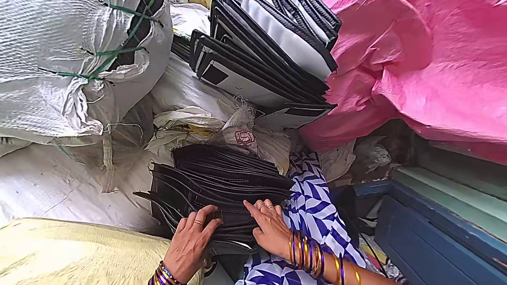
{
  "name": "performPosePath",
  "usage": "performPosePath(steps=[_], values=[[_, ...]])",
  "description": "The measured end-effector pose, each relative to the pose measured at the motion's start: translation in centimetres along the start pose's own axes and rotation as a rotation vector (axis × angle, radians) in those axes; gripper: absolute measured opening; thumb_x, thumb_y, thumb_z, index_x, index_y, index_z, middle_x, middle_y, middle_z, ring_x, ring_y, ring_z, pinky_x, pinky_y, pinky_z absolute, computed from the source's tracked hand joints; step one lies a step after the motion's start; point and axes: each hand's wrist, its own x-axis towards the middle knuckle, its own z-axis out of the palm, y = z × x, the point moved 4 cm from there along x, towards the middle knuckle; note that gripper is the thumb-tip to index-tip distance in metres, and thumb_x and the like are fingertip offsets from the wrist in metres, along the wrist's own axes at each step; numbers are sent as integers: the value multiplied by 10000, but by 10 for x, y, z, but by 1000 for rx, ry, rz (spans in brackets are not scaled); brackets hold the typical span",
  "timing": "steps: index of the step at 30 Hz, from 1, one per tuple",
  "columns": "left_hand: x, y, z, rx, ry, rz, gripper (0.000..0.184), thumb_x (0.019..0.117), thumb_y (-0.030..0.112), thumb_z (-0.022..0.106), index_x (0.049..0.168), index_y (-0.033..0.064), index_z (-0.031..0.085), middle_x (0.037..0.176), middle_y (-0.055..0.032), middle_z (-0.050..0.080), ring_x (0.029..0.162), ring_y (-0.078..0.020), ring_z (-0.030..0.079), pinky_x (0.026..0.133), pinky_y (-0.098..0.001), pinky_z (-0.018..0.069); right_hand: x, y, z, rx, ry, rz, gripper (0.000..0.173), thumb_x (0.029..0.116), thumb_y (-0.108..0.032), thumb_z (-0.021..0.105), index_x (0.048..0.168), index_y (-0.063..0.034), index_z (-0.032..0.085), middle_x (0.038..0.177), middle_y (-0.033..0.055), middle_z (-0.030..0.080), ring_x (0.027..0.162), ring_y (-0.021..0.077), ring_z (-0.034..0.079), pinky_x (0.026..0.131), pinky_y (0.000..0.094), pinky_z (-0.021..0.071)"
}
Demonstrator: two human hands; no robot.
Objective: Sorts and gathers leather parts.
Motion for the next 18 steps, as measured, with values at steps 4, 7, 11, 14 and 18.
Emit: performPosePath(steps=[4,7,11,14,18], values=[[-2,-3,0,131,90,42,410,582,277,826,981,266,731,1451,-97,577,1345,-368,528,986,-654,386,-5,6,3,18,69,-58,615,824,5,559,1411,-170,610,1343,190,528,1295,388,434,968,570,341],[-3,-5,2,39,-39,47,491,494,233,895,960,197,743,1433,-63,610,1384,-377,508,984,-834,252,-3,5,7,68,11,-67,554,818,39,581,1337,-150,621,1551,187,380,1400,404,358,1017,593,338],[-6,-5,3,26,-50,54,476,510,246,873,965,207,741,1298,-20,685,1337,-353,557,974,-848,239,1,4,9,81,3,-87,492,814,51,586,1280,-105,622,1598,186,330,1404,409,366,1012,595,345],[-4,-6,2,34,-50,60,480,508,236,865,968,195,733,1410,-42,626,1354,-322,550,974,-773,334,3,4,11,83,4,-114,506,811,44,575,1303,-71,594,1563,157,401,1409,378,378,1006,592,347],[6,-12,2,-9,-130,13,630,398,190,935,991,149,725,1536,-119,501,1429,-351,462,1005,-784,296,8,1,15,76,-6,-105,529,797,26,598,1318,-58,565,1475,160,469,1372,360,409,983,577,351]])
